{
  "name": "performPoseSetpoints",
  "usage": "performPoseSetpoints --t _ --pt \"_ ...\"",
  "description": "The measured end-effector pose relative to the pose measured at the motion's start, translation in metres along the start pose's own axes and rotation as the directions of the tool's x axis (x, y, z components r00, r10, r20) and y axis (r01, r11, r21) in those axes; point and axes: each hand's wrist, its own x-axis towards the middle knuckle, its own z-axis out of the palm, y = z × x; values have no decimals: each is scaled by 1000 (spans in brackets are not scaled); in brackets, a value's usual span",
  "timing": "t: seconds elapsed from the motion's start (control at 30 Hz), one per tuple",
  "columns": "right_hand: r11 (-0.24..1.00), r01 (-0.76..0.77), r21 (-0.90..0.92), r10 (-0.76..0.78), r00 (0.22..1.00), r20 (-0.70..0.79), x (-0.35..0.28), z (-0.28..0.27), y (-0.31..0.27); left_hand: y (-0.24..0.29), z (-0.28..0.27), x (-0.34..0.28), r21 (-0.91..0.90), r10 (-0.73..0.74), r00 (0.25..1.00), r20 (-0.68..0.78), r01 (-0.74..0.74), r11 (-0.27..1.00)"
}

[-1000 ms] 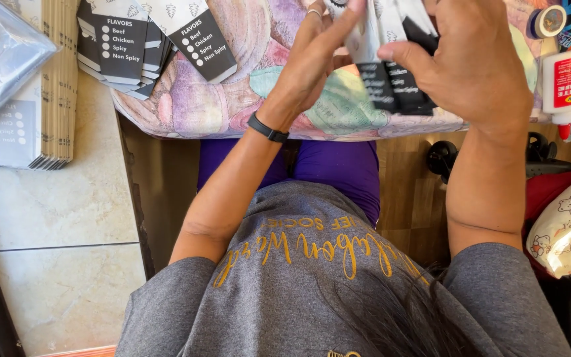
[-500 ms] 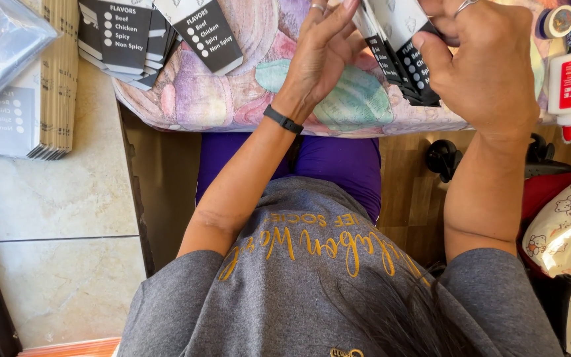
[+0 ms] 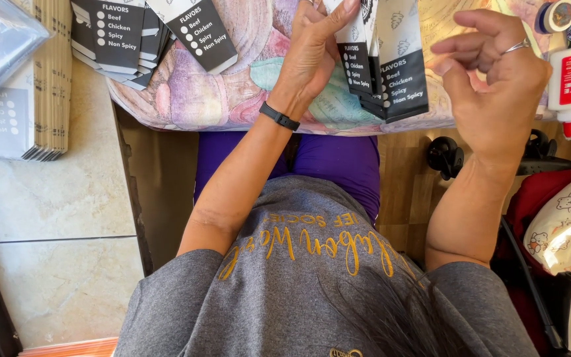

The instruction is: The person applies glue to the edges of printed paper food wrappers using a bottle and folds them into sleeves. They handle a stack of paper sheets, applying adhesive one by one before setting the completed wrappers aside.

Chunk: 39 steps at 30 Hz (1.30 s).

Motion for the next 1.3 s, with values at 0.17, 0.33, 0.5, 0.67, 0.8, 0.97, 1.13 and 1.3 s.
performPoseSetpoints --t 0.17,0.33,0.5,0.67,0.8,0.97,1.13,1.3 --pt "994 -74 -75 85 985 152 6 5 5 -4 -3 0 -153 -139 945 -297 96 983" --pt "997 -37 -74 27 991 -130 -5 14 27 8 11 -6 -96 -179 961 -212 162 982" --pt "983 183 -12 -183 980 -82 -1 13 29 7 9 -7 -22 -122 982 -143 121 992" --pt "969 13 247 -19 1000 24 -22 29 42 -4 -5 -3 -213 -74 978 -197 31 977" --pt "929 6 370 69 979 -189 -26 63 47 -16 6 -1 -364 14 999 -35 -26 931" --pt "912 210 353 -28 888 -458 -20 80 62 -14 17 -7 -417 55 989 138 8 909" --pt "871 212 443 34 874 -485 -15 65 75 -8 5 -12 -182 -87 996 9 87 979" --pt "807 243 538 60 873 -484 -10 80 62 -16 19 -20 -158 -178 983 41 182 971"
